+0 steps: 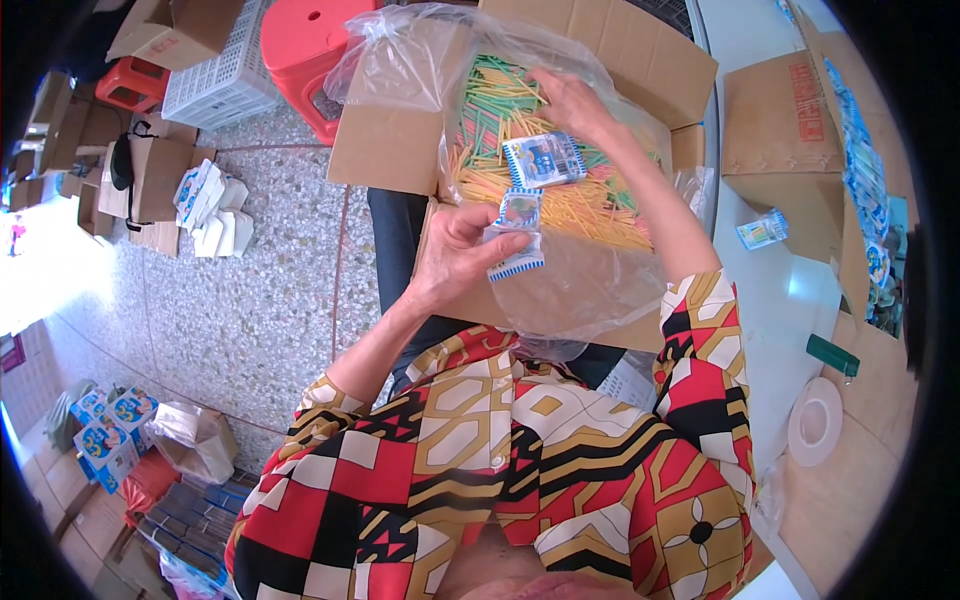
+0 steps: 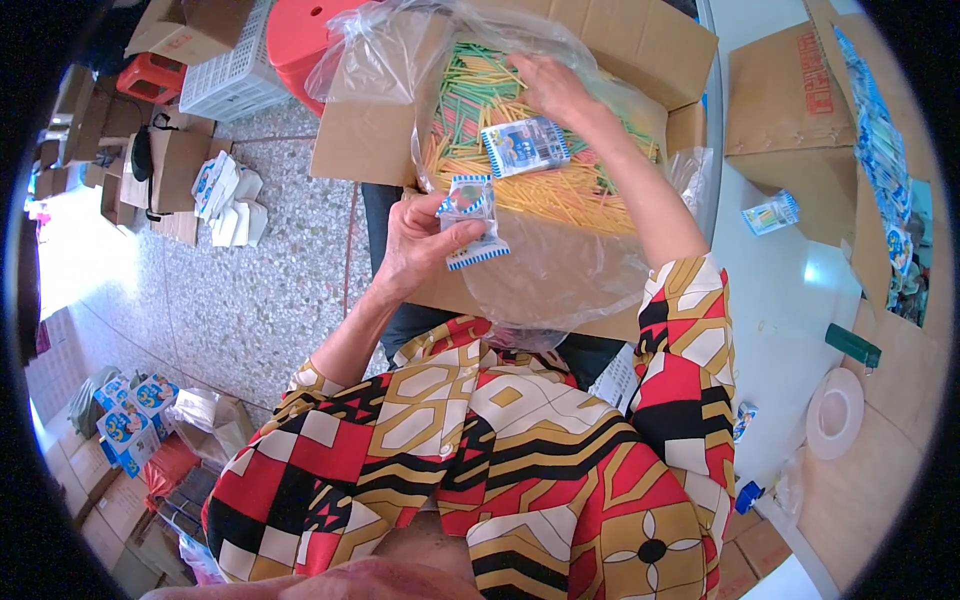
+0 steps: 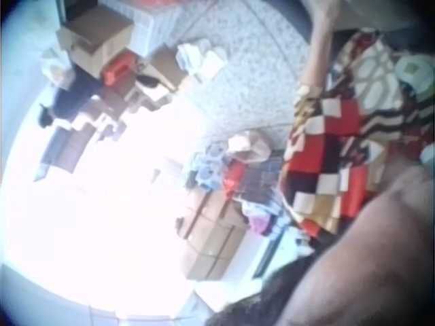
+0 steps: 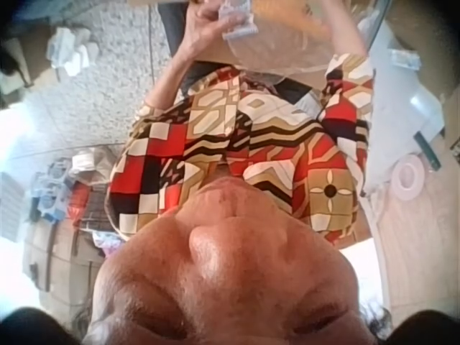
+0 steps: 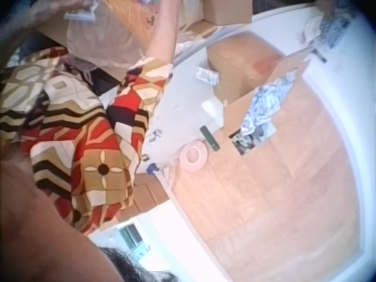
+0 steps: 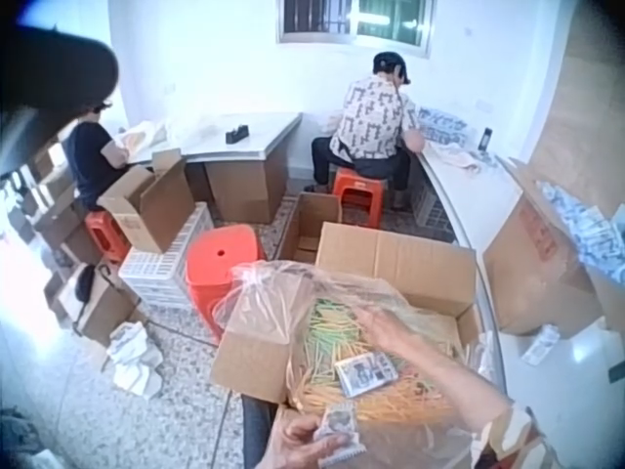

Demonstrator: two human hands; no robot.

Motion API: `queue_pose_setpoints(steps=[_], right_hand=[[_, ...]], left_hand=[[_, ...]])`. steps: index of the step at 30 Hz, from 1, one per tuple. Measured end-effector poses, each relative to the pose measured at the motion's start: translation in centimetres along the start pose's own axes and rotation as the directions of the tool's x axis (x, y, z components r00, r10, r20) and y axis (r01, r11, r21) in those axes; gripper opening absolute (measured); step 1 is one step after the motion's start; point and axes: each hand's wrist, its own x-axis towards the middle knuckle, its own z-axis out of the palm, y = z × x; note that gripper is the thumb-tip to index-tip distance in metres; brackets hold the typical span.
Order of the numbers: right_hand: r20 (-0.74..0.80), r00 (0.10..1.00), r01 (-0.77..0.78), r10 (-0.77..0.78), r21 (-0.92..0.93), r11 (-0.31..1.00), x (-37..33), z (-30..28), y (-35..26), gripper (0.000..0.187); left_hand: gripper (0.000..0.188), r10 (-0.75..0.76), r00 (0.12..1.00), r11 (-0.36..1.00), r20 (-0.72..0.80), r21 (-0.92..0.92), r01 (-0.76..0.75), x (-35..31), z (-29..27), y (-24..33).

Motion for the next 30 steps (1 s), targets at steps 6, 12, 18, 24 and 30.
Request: queue_pose_setpoints(steps=[6, 12, 18, 24, 30], right_hand=[[0.015, 0.991, 0.128, -0.129, 0.068, 0.989, 1.1, 0.2, -1.0, 0.03], [-0.067, 0.986, 0.155, -0.149, 0.092, 0.984, 2.4, 1.7, -1.5, 0.031], [-0.175, 0.984, 0.077, -0.046, 0.175, 0.982, 1.9, 0.8, -1.9, 0.042], [-0.056, 0.998, 0.014, -0.015, -0.003, 1.0, 1.8, 1.5, -1.2, 0.043], [-0.02, 0.994, 0.11, -0.11, -0.03, 0.993, 2.6, 2.0, -2.3, 0.037]], left_hand=[[0.01, -0.014, 1.0, 1.0, 0.018, 0.004, 0.014, 0.2, 0.1, -0.1], [0.011, -0.022, 1.0, 1.0, 0.009, -0.011, 0.022, 0.2, 0.0, 0.0], [0.011, -0.015, 1.0, 1.0, 0.01, -0.006, 0.015, 0.1, -0.4, -0.1], [0.01, -0.024, 0.999, 1.0, 0.034, -0.007, 0.024, 0.2, 0.0, 0.0], [0.01, -0.015, 0.999, 0.999, 0.033, -0.036, 0.016, 0.2, 0.1, 0.2]])
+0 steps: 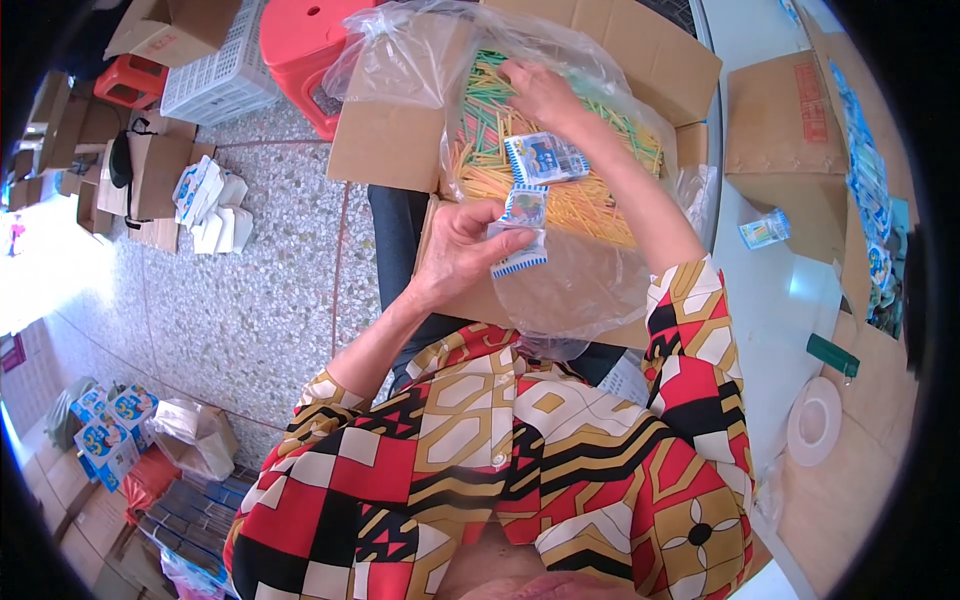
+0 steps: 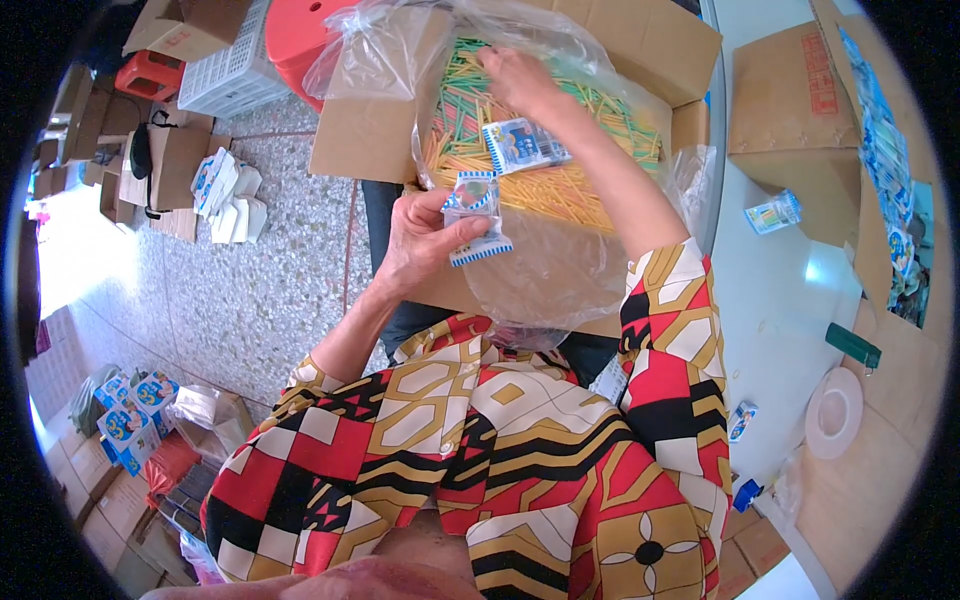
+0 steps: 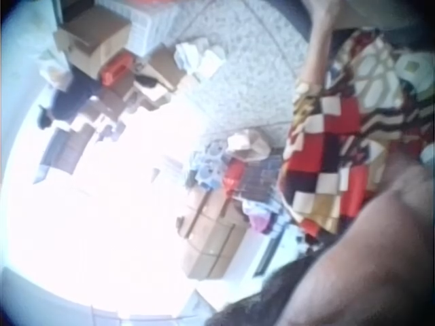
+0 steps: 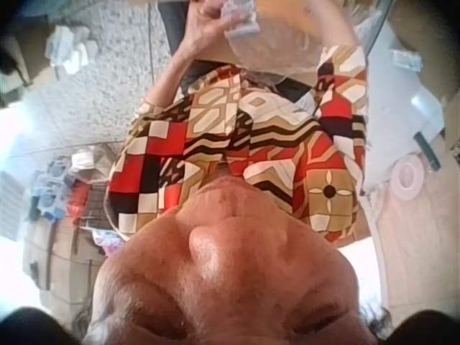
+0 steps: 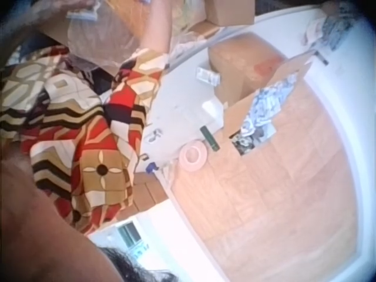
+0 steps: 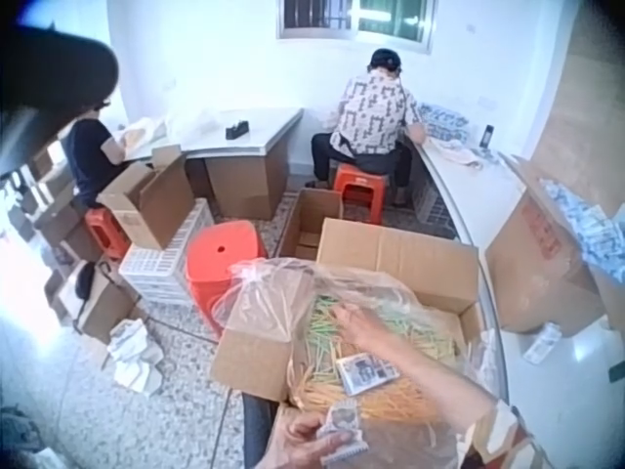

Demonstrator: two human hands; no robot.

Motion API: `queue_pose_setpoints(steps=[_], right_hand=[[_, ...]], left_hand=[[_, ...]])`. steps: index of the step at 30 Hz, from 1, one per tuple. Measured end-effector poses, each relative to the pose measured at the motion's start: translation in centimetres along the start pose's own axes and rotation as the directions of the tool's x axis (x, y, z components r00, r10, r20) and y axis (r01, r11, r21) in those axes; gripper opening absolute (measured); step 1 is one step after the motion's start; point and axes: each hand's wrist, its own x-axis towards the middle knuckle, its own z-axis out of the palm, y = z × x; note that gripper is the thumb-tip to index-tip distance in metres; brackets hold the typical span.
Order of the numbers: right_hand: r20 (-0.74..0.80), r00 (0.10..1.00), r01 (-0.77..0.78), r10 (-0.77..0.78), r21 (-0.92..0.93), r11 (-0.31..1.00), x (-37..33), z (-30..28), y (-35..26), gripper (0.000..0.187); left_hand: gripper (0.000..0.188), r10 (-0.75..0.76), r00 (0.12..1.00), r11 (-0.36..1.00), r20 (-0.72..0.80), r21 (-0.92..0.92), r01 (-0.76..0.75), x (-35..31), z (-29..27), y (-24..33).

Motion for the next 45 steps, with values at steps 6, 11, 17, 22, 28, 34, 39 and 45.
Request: queue_pose_setpoints(steps=[6, 11, 17, 22, 28, 34, 39, 45], right_hand=[[0.102, 0.988, -0.095, 0.117, -0.196, 0.976, 0.7, 0.3, -1.8, 0.028], [0.112, 0.983, -0.117, 0.146, -0.235, 0.965, 0.8, -0.3, -2.5, 0.024], [0.01, 0.991, -0.131, 0.132, -0.068, 0.989, 0.6, -2.3, 0.3, 0.018], [0.134, 0.93, -0.368, 0.343, 0.378, 0.85, -1.6, -5.8, 3.1, 0.026], [0.4, 0.859, -0.513, 0.321, 0.677, 0.528, -7.6, -8.6, 3.5, 0.024], [0.564, 0.761, -0.648, 0.322, 0.624, 0.438, -15.5, -7.4, 3.3, 0.021], [0.555, 0.701, -0.698, 0.448, 0.405, 0.591, -19.0, -3.6, 1.7, 0.02], [0.162, 0.817, -0.439, 0.553, 0.797, 0.415, -19.1, -8.6, -0.8, 0.014]], left_hand=[[0.009, -0.008, 1.0, 1.0, 0.005, 0.0, 0.008, 0.1, -0.1, -0.2], [0.009, -0.002, 1.0, 1.0, -0.003, 0.018, 0.002, 0.0, -0.1, -0.2], [0.013, 0.01, 1.0, 0.998, -0.013, 0.06, -0.009, -0.1, -0.6, -0.9], [0.012, 0.015, 1.0, 0.997, -0.017, 0.071, -0.014, -0.1, -0.1, -0.4], [0.015, 0.048, 0.999, 0.998, -0.025, 0.028, -0.047, -0.4, -0.3, -0.6], [0.016, 0.021, 0.998, 0.997, 0.052, 0.073, -0.025, 0.2, 0.4, -0.9], [0.011, 0.004, 0.998, 0.997, 0.055, 0.081, -0.008, 0.4, 1.6, -0.8], [0.004, 0.113, 0.991, 0.969, 0.077, 0.213, -0.127, 1.8, 2.0, -1.6]])
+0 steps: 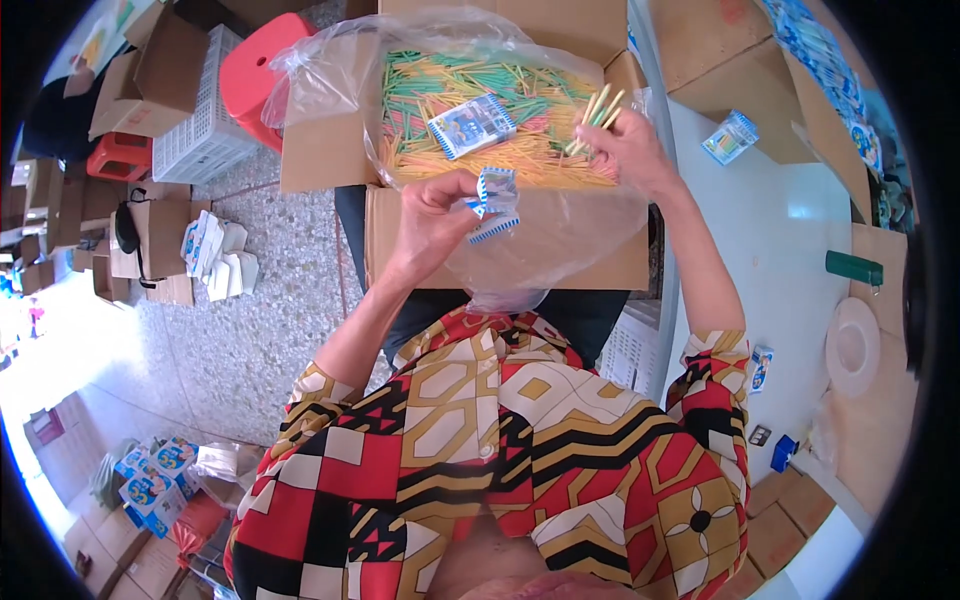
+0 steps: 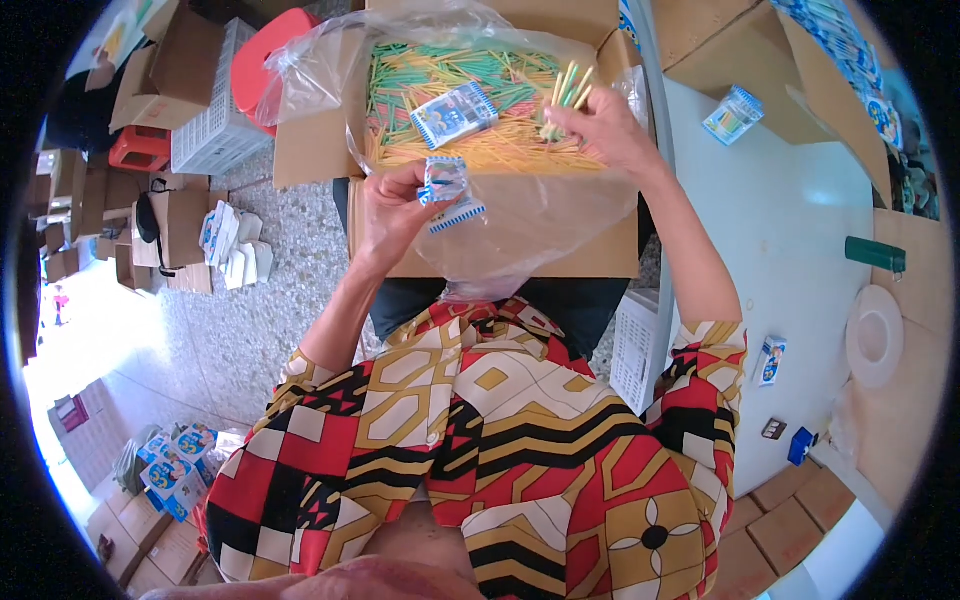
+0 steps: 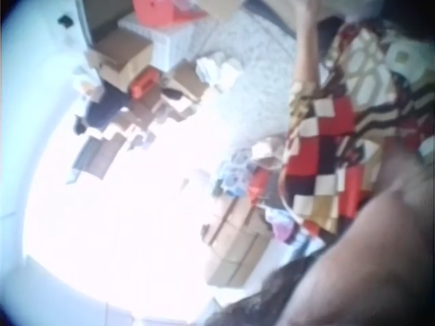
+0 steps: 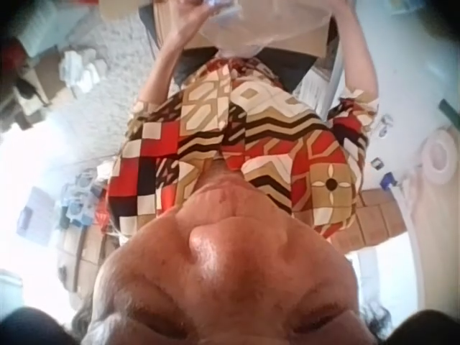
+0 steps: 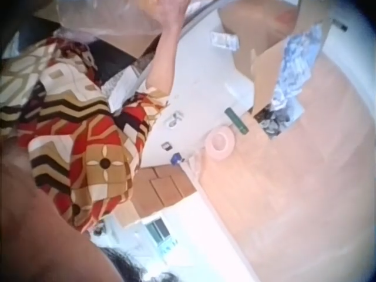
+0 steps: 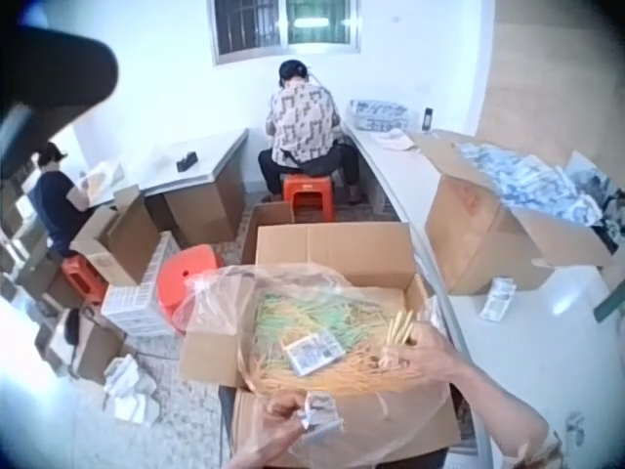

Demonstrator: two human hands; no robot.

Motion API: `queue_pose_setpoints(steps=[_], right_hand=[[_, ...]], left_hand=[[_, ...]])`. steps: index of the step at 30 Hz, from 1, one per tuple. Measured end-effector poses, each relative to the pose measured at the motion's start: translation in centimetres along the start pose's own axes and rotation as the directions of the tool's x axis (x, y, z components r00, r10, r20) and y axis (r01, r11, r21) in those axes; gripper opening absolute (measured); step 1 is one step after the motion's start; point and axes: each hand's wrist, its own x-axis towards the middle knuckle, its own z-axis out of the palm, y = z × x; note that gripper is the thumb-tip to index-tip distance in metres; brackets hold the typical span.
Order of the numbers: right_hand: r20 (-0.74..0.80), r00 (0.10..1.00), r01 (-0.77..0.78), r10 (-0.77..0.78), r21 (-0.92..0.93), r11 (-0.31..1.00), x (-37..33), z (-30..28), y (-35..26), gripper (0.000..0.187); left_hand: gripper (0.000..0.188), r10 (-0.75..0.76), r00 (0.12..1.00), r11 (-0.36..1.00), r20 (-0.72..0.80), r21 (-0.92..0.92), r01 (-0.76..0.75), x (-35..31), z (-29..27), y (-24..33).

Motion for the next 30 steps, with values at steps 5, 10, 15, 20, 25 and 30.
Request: queue_pose_setpoints(steps=[5, 10, 15, 20, 25, 30], right_hand=[[-0.034, 0.966, 0.257, -0.256, 0.22, 0.941, -3.3, 1.6, -7.4, 0.014], [0.042, 0.97, 0.222, -0.238, 0.23, 0.947, -4.7, 3.0, -9.9, 0.015], [0.054, 0.983, 0.158, -0.176, 0.235, 0.959, -3.6, 3.6, -8.7, 0.017], [0.031, 0.989, 0.134, -0.142, 0.183, 0.974, -3.0, 3.7, -7.9, 0.018], [-0.02, 0.965, 0.261, -0.26, 0.028, 0.965, -2.9, 3.9, -7.8, 0.018], [-0.029, 0.963, 0.268, -0.269, -0.032, 0.963, -2.5, 3.7, -8.0, 0.018]], left_hand=[[0.008, -0.046, 0.998, 0.995, -0.042, 0.092, 0.049, 1.7, 0.8, -0.6], [0.011, -0.07, 0.997, 0.988, -0.028, 0.134, 0.073, 2.7, 2.1, -0.4], [0.014, -0.025, 1.0, 0.967, 0.007, 0.255, 0.022, 3.1, 2.6, 0.1], [0.012, -0.008, 1.0, 0.944, 0.03, 0.33, -0.003, 3.3, 2.2, 0.3], [0.013, 0.015, 0.999, 0.948, 0.052, 0.316, -0.031, 3.5, 2.5, 0.6], [0.012, -0.022, 0.999, 0.961, 0.035, 0.277, 0.012, 4.1, 3.1, 1.6]])
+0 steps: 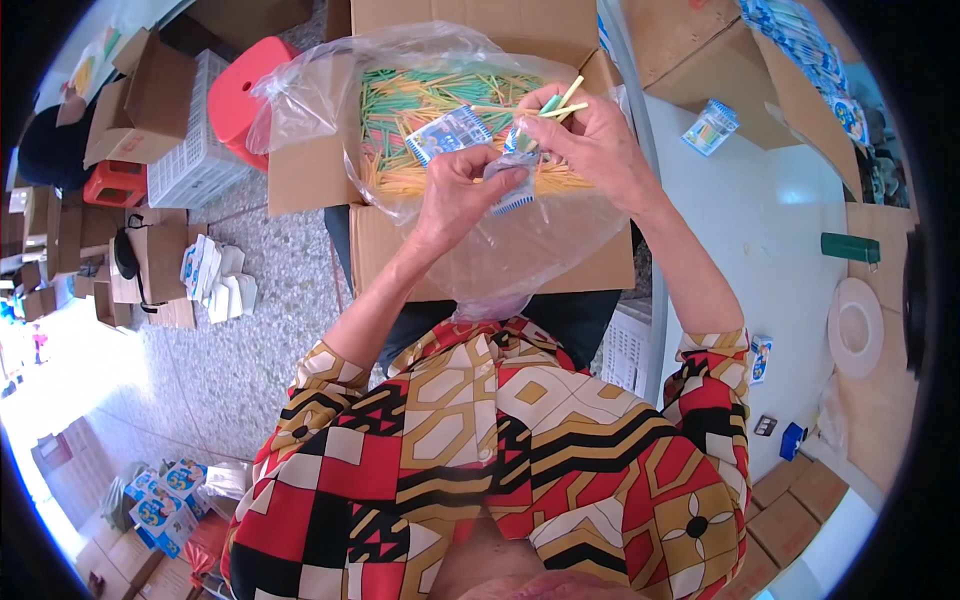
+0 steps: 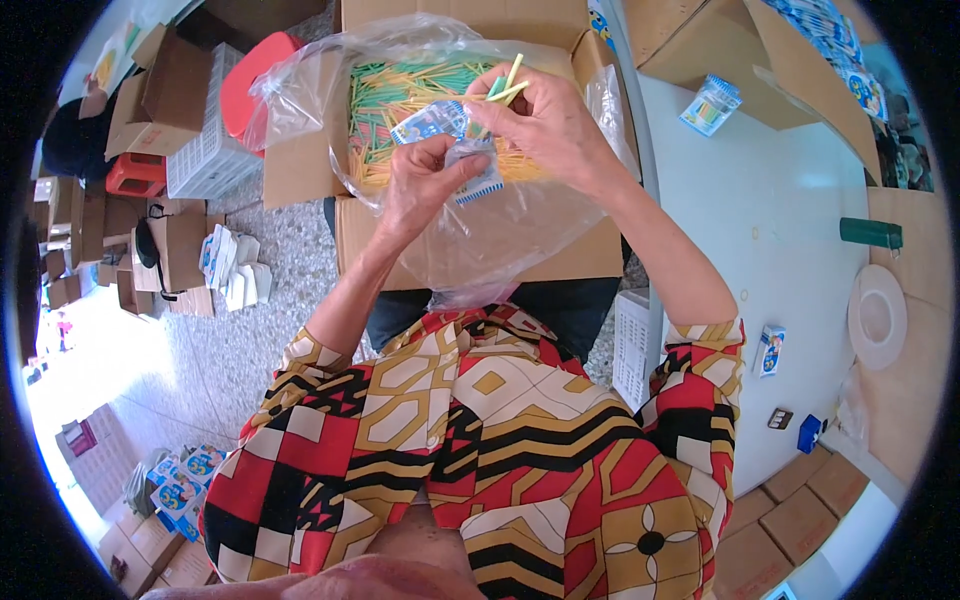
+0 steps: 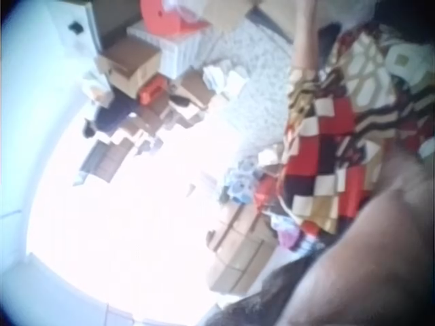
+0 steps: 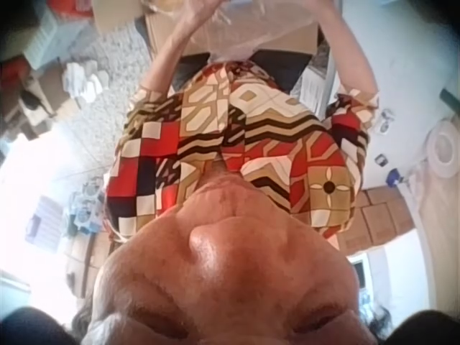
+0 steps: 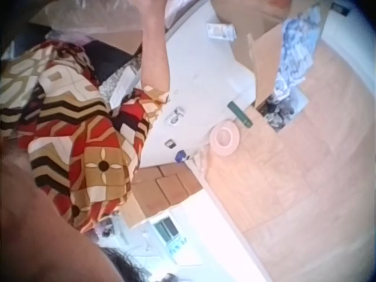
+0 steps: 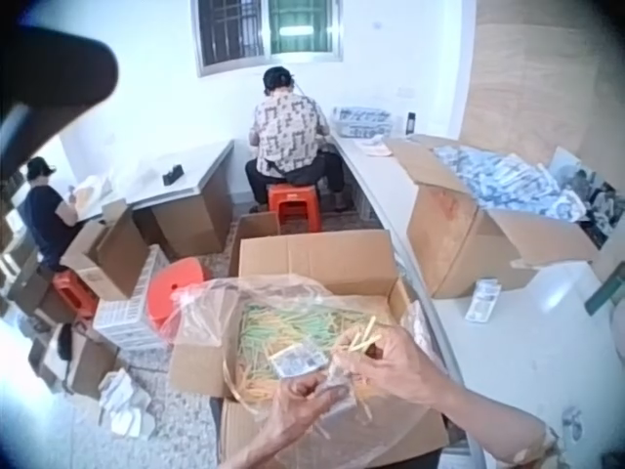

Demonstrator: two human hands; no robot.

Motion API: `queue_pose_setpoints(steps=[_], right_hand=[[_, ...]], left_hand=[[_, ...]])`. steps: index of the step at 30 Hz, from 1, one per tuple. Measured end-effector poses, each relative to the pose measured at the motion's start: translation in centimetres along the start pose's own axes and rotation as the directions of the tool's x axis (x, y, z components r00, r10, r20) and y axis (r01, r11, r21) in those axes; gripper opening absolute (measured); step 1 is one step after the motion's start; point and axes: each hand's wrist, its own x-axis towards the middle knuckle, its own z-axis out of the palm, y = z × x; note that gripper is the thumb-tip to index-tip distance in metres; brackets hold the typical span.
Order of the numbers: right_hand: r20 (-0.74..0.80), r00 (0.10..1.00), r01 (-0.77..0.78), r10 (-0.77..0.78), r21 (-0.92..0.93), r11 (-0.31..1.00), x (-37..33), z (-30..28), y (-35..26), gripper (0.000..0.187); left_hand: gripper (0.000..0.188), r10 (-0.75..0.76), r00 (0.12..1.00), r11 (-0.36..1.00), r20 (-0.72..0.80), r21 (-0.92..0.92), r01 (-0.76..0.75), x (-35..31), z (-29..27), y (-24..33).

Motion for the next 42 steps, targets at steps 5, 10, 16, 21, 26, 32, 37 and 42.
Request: queue_pose_setpoints(steps=[5, 10, 16, 21, 26, 32, 37, 42], right_hand=[[-0.038, 0.999, -0.012, 0.012, -0.013, 1.0, 0.2, -0.3, 0.1, 0.028], [-0.001, 0.996, -0.09, 0.09, -0.062, 0.994, 0.4, -0.4, 0.2, 0.036], [-0.07, 0.978, 0.198, -0.198, -0.014, 0.98, 1.0, 0.1, 1.8, 0.035], [0.006, 0.986, 0.167, -0.168, 0.024, 0.986, 0.7, 0.6, 0.9, 0.035], [0.027, 0.989, 0.147, -0.146, -0.085, 0.985, 0.8, 0.9, 0.8, 0.038], [0.011, 0.991, 0.137, -0.137, -0.018, 0.99, 0.9, 0.6, -0.4, 0.041], [0.062, 0.987, 0.144, -0.147, 0.037, 0.989, 1.4, -0.2, -0.5, 0.044], [0.141, 0.983, 0.106, -0.119, 0.097, 0.99, 1.4, -0.4, -0.3, 0.046]], left_hand=[[0.018, 0.039, 0.999, 0.999, 0.009, -0.037, -0.039, 1.1, 0.1, -1.2], [0.019, 0.044, 0.999, 0.999, 0.012, -0.028, -0.043, 1.5, 0.2, -1.1], [0.017, 0.059, 0.998, 0.996, 0.005, -0.07, -0.059, 1.8, 0.5, -1.4], [0.014, 0.11, 0.994, 0.993, 0.017, -0.053, -0.109, 1.9, 0.2, -1.4], [0.014, 0.132, 0.991, 0.986, 0.039, -0.109, -0.127, 2.0, 0.1, -1.2], [0.016, 0.126, 0.99, 0.97, 0.056, -0.216, -0.111, 1.7, 0.3, -1.3], [0.017, 0.113, 0.99, 0.964, 0.08, -0.25, -0.09, 1.4, 0.3, -1.3], [0.016, 0.111, 0.989, 0.964, 0.103, -0.254, -0.081, 1.3, 0.2, -1.8]])
